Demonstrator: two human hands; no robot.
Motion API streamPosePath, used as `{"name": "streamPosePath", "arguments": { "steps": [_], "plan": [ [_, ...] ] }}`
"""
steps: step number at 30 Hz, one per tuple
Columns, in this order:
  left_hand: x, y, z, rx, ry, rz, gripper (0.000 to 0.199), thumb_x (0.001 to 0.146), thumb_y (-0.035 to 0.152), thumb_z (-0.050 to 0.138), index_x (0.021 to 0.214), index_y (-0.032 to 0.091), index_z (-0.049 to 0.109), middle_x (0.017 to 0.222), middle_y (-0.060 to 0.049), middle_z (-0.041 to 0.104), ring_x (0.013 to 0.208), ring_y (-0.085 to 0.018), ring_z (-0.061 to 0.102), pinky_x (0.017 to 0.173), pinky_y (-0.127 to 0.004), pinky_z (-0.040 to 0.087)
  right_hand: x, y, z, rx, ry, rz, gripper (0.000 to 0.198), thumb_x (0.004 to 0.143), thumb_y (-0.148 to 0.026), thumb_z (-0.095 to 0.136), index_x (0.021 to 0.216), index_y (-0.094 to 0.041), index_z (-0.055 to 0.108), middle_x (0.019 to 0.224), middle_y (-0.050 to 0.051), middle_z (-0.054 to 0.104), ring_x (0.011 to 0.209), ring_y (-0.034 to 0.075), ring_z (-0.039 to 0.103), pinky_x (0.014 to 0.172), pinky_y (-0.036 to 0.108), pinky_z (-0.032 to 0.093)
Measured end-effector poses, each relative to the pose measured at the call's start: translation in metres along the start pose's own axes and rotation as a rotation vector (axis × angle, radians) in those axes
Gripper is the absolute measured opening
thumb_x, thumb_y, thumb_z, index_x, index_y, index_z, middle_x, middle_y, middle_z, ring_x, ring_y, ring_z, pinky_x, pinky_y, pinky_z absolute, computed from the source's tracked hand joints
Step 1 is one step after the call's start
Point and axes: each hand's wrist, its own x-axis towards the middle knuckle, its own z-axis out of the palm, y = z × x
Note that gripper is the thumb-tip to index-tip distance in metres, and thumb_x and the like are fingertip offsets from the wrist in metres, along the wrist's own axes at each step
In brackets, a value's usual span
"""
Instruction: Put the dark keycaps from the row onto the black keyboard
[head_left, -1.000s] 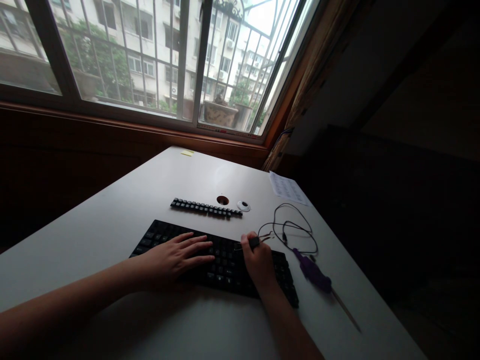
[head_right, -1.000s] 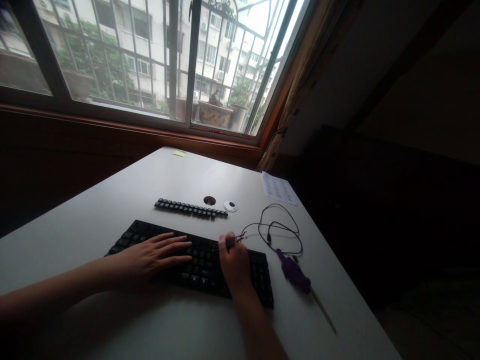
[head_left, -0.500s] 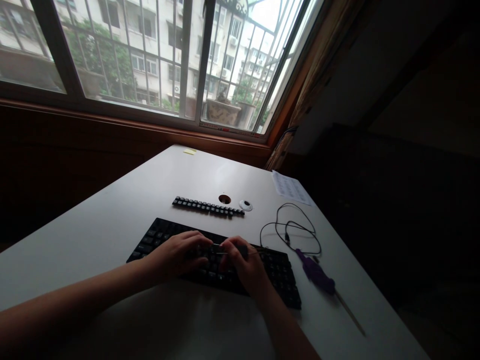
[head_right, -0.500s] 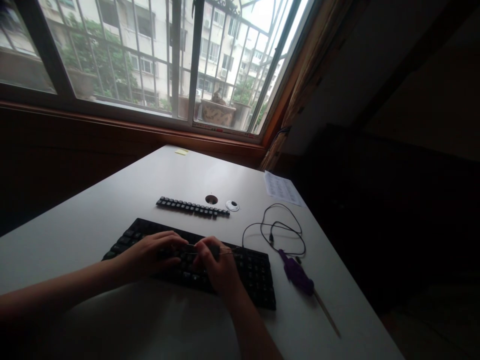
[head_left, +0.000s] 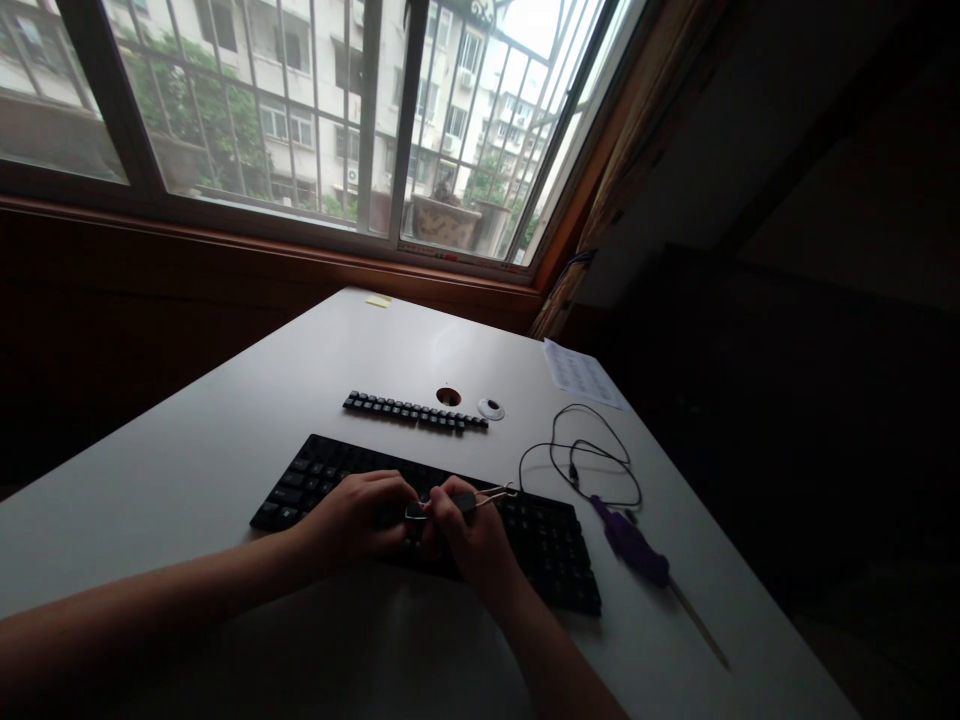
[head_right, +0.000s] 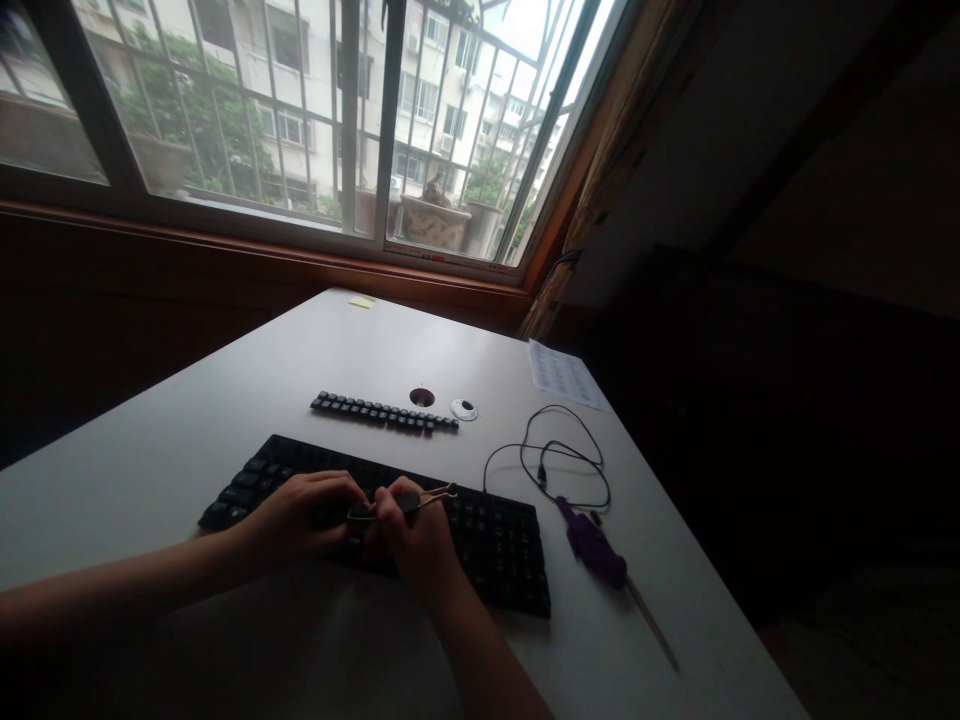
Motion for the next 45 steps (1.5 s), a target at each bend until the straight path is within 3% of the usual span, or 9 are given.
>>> {"name": "streamPosePath", "arguments": {
  "steps": [11, 19, 26, 32, 37, 45],
  "plan": [
    [-0.001, -0.002, 0.005, 0.041, 0.016, 0.008, 0.019, 0.074, 0.010, 0.058, 0.090, 0.018, 0.064, 0.081, -0.002, 0.064, 0.068, -0.014, 0.059, 0.060, -0.023, 0.045, 0.000, -0.004, 0.004, -0.057, 0.052, -0.010, 0.038, 0.092, -0.049, 0.051, 0.068, -0.020, 0.054, 0.043, -0.004, 0.057, 0.037, 0.011, 0.054, 0.039, 0.018, 0.040],
    [-0.003, -0.006, 0.009, 0.124, -0.031, 0.026, 0.019, 0.071, 0.011, 0.058, 0.088, 0.018, 0.061, 0.083, -0.003, 0.061, 0.073, -0.016, 0.058, 0.062, -0.024, 0.046, 0.000, -0.003, 0.001, 0.028, 0.105, -0.037, 0.034, 0.092, -0.046, 0.052, 0.073, -0.019, 0.055, 0.047, -0.005, 0.054, 0.038, 0.010, 0.052, 0.040, 0.019, 0.039],
    [0.001, -0.004, -0.003, -0.025, -0.006, -0.067, 0.013, 0.081, 0.017, 0.059, 0.093, 0.017, 0.064, 0.084, -0.002, 0.063, 0.072, -0.014, 0.059, 0.063, -0.023, 0.047, 0.000, -0.008, -0.010, 0.014, 0.186, -0.126, 0.025, 0.095, -0.037, 0.048, 0.084, -0.019, 0.059, 0.053, -0.005, 0.055, 0.048, 0.011, 0.054, 0.051, 0.022, 0.044],
    [-0.001, -0.013, -0.007, -0.234, -0.014, -0.235, 0.021, 0.083, 0.019, 0.062, 0.103, 0.017, 0.065, 0.093, -0.004, 0.068, 0.082, -0.017, 0.064, 0.073, -0.027, 0.053, -0.003, -0.010, -0.017, -0.054, 0.257, -0.168, 0.025, 0.093, -0.028, 0.046, 0.113, -0.021, 0.061, 0.051, -0.008, 0.049, 0.047, 0.011, 0.048, 0.051, 0.023, 0.042],
    [-0.003, -0.017, -0.005, -0.333, -0.001, -0.261, 0.022, 0.084, 0.021, 0.063, 0.105, 0.018, 0.065, 0.100, -0.005, 0.069, 0.090, -0.019, 0.065, 0.078, -0.030, 0.054, -0.003, -0.008, -0.021, -0.175, 0.260, -0.138, 0.017, 0.091, -0.029, 0.053, 0.095, -0.019, 0.066, 0.055, -0.005, 0.056, 0.051, 0.012, 0.055, 0.054, 0.024, 0.045],
    [-0.001, -0.014, -0.009, -0.386, 0.003, -0.270, 0.022, 0.084, 0.022, 0.064, 0.106, 0.018, 0.064, 0.101, -0.005, 0.069, 0.093, -0.020, 0.066, 0.080, -0.031, 0.055, -0.001, -0.003, -0.025, -0.229, 0.243, -0.131, 0.015, 0.092, -0.030, 0.055, 0.095, -0.021, 0.066, 0.060, -0.004, 0.060, 0.056, 0.013, 0.060, 0.060, 0.026, 0.048]
  ]
}}
